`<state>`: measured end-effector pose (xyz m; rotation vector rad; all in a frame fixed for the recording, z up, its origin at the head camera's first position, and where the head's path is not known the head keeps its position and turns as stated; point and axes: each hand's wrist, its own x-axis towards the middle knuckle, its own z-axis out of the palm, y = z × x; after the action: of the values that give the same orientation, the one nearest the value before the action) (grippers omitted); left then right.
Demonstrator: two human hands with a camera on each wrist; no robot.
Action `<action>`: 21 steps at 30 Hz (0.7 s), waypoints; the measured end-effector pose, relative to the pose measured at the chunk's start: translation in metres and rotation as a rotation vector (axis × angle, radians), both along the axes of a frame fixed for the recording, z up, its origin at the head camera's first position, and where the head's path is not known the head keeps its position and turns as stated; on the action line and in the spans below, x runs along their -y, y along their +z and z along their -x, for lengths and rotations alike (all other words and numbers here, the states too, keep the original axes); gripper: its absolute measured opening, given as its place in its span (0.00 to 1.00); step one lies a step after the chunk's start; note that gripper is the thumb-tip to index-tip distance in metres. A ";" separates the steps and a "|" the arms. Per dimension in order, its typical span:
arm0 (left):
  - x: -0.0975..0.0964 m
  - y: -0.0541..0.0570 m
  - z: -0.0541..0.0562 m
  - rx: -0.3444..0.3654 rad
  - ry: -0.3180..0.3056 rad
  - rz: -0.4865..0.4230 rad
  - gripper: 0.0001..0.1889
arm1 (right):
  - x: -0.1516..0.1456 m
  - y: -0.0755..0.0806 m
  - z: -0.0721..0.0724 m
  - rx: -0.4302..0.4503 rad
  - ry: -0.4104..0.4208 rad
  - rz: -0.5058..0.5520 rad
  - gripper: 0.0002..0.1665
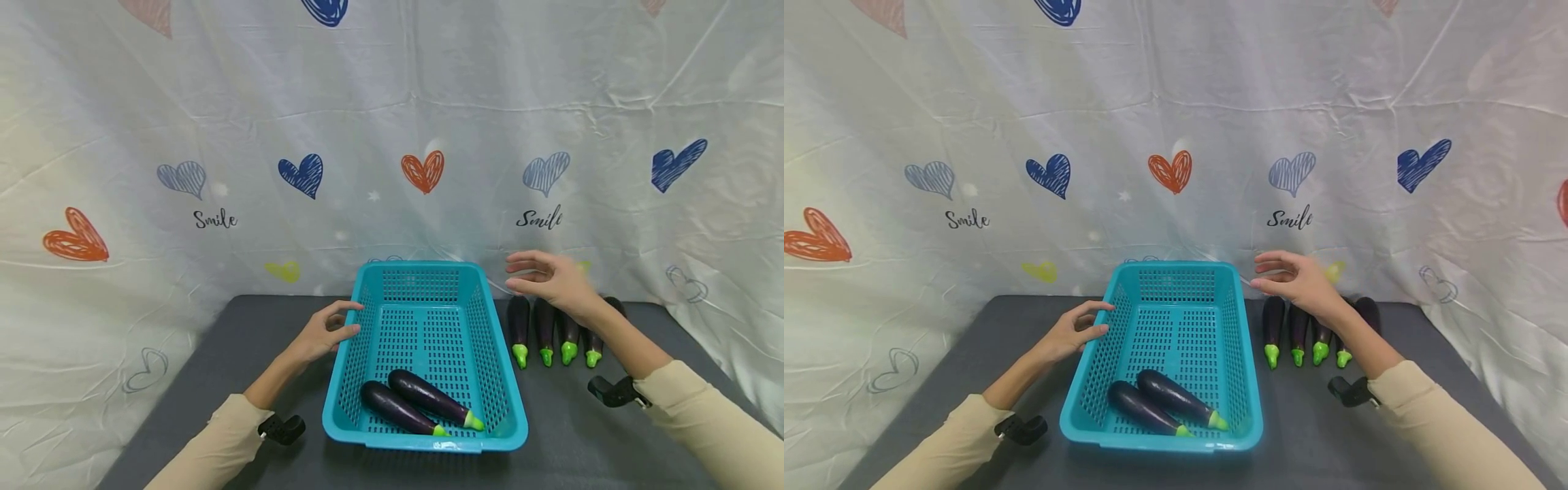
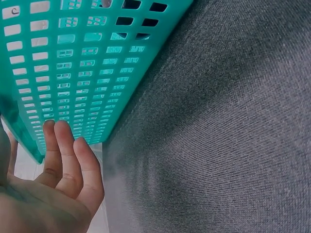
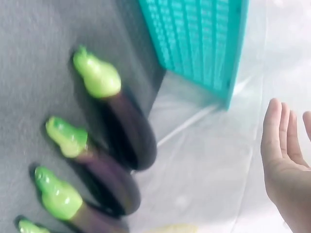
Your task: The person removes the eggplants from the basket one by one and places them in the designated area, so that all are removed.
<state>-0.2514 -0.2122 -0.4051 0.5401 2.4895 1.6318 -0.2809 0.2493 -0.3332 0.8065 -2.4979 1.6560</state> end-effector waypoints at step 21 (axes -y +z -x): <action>0.001 -0.004 0.004 -0.035 -0.022 0.013 0.23 | 0.099 0.034 0.010 -0.035 0.228 -0.001 0.28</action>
<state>-0.2555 -0.2134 -0.4091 0.5975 2.5072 1.6113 -0.2908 0.1501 -0.2997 1.1491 -2.4621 1.6856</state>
